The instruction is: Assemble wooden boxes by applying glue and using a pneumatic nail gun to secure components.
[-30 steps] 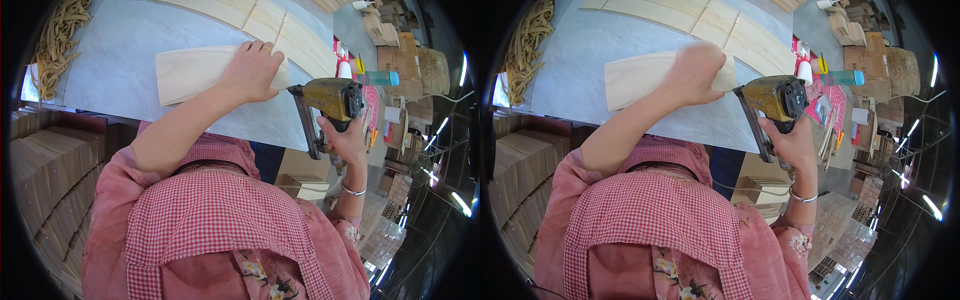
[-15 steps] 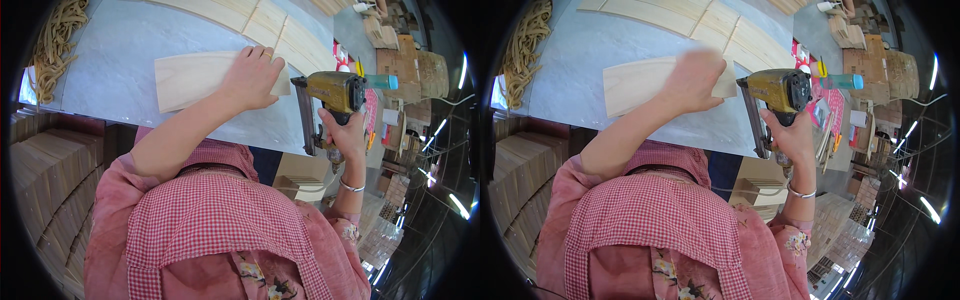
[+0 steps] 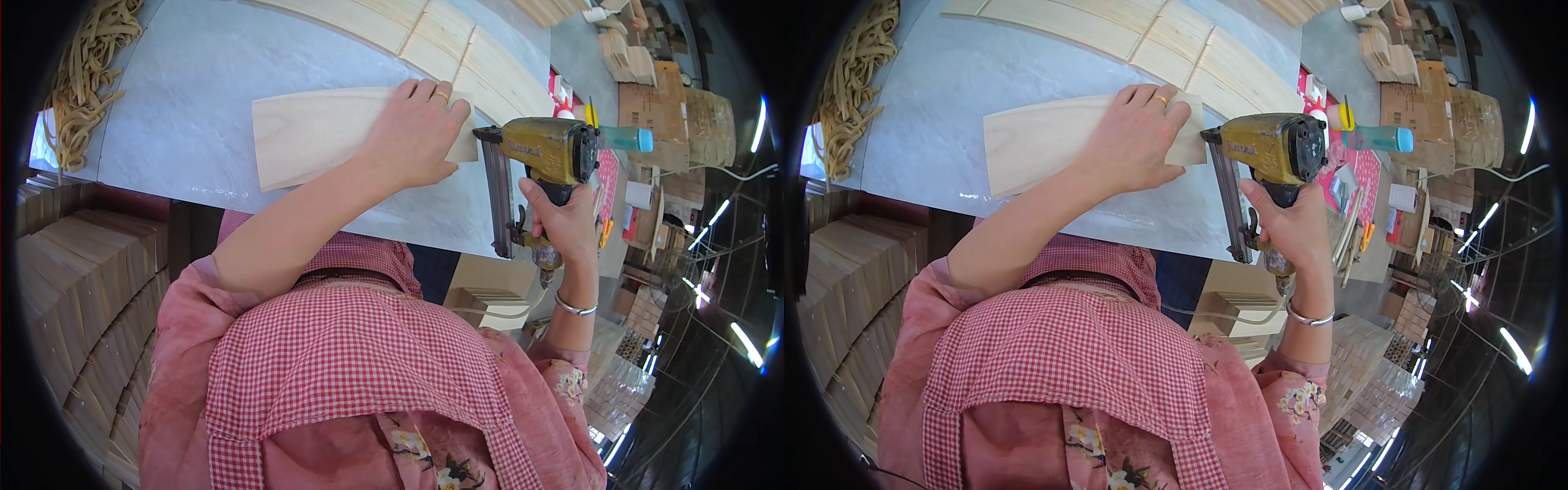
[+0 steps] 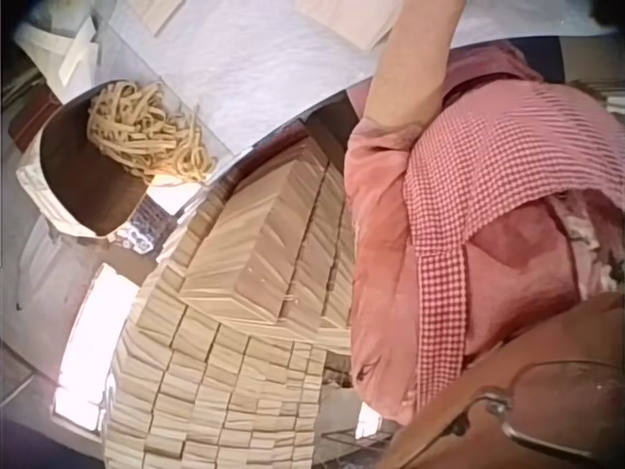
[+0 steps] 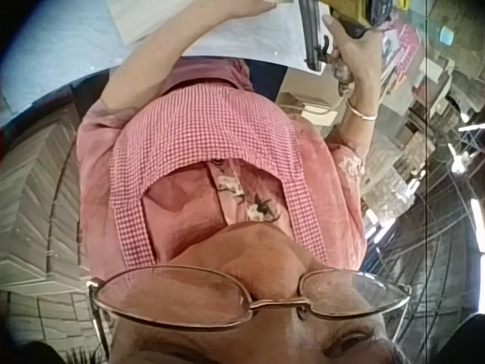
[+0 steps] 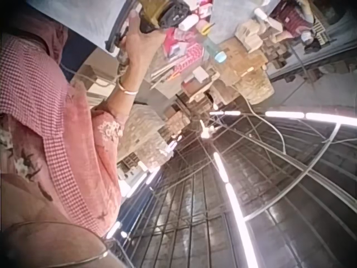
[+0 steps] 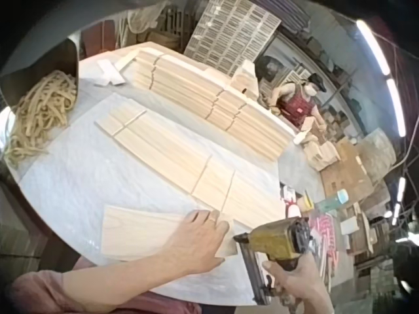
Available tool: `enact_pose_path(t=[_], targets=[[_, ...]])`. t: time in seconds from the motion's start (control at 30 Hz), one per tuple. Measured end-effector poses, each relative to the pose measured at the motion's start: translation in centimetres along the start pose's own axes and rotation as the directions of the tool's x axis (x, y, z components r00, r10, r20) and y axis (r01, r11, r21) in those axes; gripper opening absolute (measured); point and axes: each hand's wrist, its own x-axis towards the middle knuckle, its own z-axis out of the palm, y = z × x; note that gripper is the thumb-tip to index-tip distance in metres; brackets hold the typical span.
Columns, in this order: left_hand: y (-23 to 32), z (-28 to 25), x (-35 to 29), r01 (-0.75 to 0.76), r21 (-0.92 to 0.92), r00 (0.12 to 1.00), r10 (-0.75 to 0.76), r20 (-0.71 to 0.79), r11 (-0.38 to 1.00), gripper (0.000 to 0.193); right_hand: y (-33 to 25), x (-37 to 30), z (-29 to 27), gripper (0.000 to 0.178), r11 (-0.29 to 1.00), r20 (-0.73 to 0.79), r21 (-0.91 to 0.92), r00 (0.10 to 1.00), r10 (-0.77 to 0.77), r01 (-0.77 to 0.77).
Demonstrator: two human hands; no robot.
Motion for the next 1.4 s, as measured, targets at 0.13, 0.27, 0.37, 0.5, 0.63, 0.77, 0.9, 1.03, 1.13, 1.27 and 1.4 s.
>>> enact_pose_path(t=[0.13, 0.27, 0.37, 0.5, 0.63, 0.77, 0.9, 1.03, 1.13, 1.27, 1.4], targets=[[-0.1, -0.1, 0.0, 0.005, -0.018, 1.000, -0.005, 0.014, 1.000, 0.058, -0.5, 0.1, 0.0, 0.026, 1.000, 0.010, 0.017, 1.000, 0.016, -0.017], [-0.1, 0.3, -0.2, -0.009, 0.057, 0.992, 0.016, -0.122, 0.998, 0.060, -0.9, 1.0, -0.9, 0.026, 0.999, 0.066, -0.038, 0.998, 0.022, -0.020], [0.1, -0.4, -0.1, 0.021, 0.021, 0.999, -0.020, -0.040, 1.000, 0.061, -1.9, 2.0, -0.7, 0.026, 0.999, 0.037, -0.024, 0.999, -0.027, 0.028], [0.2, -0.5, 0.0, 0.049, -0.005, 0.999, -0.048, 0.015, 0.999, 0.061, -2.9, 3.6, -0.4, 0.027, 0.997, 0.027, -0.030, 0.997, -0.067, 0.068], [0.1, 0.0, -0.1, 0.023, 0.019, 0.998, -0.021, -0.067, 1.000, 0.061, -3.2, 4.9, -0.1, 0.028, 0.995, 0.071, -0.089, 0.997, -0.036, 0.042], [0.0, -0.2, 0.1, 0.016, 0.003, 0.998, -0.016, -0.068, 1.000, 0.061, -3.3, 5.4, -0.4, 0.029, 0.995, 0.094, -0.097, 0.995, -0.029, 0.038], [-0.1, -0.1, 0.0, 0.021, 0.024, 0.998, -0.019, -0.062, 1.000, 0.062, -4.1, 6.1, -0.7, 0.031, 0.991, 0.109, -0.133, 0.994, -0.010, 0.025], [0.0, -0.4, 0.0, 0.031, 0.001, 0.999, -0.031, -0.028, 1.000, 0.065, -5.1, 7.5, -1.7, 0.033, 0.979, 0.171, -0.200, 0.985, 0.011, 0.023], [-0.1, -0.7, -0.1, 0.054, -0.053, 0.998, -0.053, 0.030, 0.997, 0.069, -5.6, 7.4, -2.0, 0.035, 0.967, 0.238, -0.251, 0.971, 0.020, 0.042], [-1.0, -4.3, -2.7, 0.079, -0.091, 0.996, -0.083, -0.036, 0.993, 0.072, -5.3, 6.2, -1.9, 0.033, 0.967, 0.155, -0.220, 0.984, -0.093, 0.126], [-5.9, -11.2, -9.8, 0.203, 0.115, 0.964, -0.219, 0.152, 0.972, 0.063, -3.2, 2.9, -2.5, 0.030, 0.988, 0.087, -0.122, 0.993, -0.083, 0.093]])
